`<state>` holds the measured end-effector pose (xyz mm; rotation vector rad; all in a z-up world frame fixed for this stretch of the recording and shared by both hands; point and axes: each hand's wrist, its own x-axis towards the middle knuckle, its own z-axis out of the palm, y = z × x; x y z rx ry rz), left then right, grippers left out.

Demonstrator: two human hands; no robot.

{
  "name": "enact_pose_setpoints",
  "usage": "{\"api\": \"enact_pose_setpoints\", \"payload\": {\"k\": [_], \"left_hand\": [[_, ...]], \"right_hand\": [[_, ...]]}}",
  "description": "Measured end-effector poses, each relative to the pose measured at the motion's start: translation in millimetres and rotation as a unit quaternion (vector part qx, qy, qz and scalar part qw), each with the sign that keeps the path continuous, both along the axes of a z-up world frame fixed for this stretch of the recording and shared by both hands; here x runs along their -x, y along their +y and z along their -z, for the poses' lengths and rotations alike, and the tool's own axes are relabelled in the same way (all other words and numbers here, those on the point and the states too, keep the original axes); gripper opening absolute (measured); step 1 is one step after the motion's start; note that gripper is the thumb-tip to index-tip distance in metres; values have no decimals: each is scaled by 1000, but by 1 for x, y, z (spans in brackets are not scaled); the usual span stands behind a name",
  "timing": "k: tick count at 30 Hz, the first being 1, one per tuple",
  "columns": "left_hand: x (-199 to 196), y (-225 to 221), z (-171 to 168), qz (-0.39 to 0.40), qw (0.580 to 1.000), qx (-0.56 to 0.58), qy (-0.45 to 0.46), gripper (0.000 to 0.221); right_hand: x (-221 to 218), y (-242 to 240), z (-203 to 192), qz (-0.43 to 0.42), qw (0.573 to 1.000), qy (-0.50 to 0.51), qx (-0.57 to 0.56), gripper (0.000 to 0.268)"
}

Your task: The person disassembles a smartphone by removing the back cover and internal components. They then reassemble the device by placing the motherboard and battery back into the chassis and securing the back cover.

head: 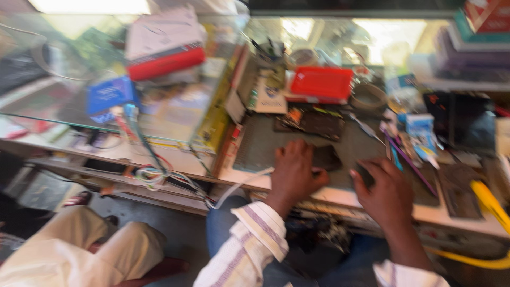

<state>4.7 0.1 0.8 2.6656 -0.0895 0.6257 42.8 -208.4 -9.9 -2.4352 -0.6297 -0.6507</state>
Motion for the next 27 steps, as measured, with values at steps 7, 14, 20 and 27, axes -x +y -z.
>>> {"api": "enact_pose_setpoints", "payload": {"k": [7,14,20,27], "left_hand": [[-4,2,10,16,998,-9,-55,63],[-4,-2,10,8,999,1,-38,54],[3,-2,11,-3,998,38,-58,49],[8,-4,10,-23,1000,6,-18,57]], "right_hand": [[1,-5,2,-9,1000,19,1,27],[0,-7,5,-15,1000,6,-7,28],[-7,-18,25,2,999,12,34,28],[-51,-48,124,-18,999,-50,12,25]]}}
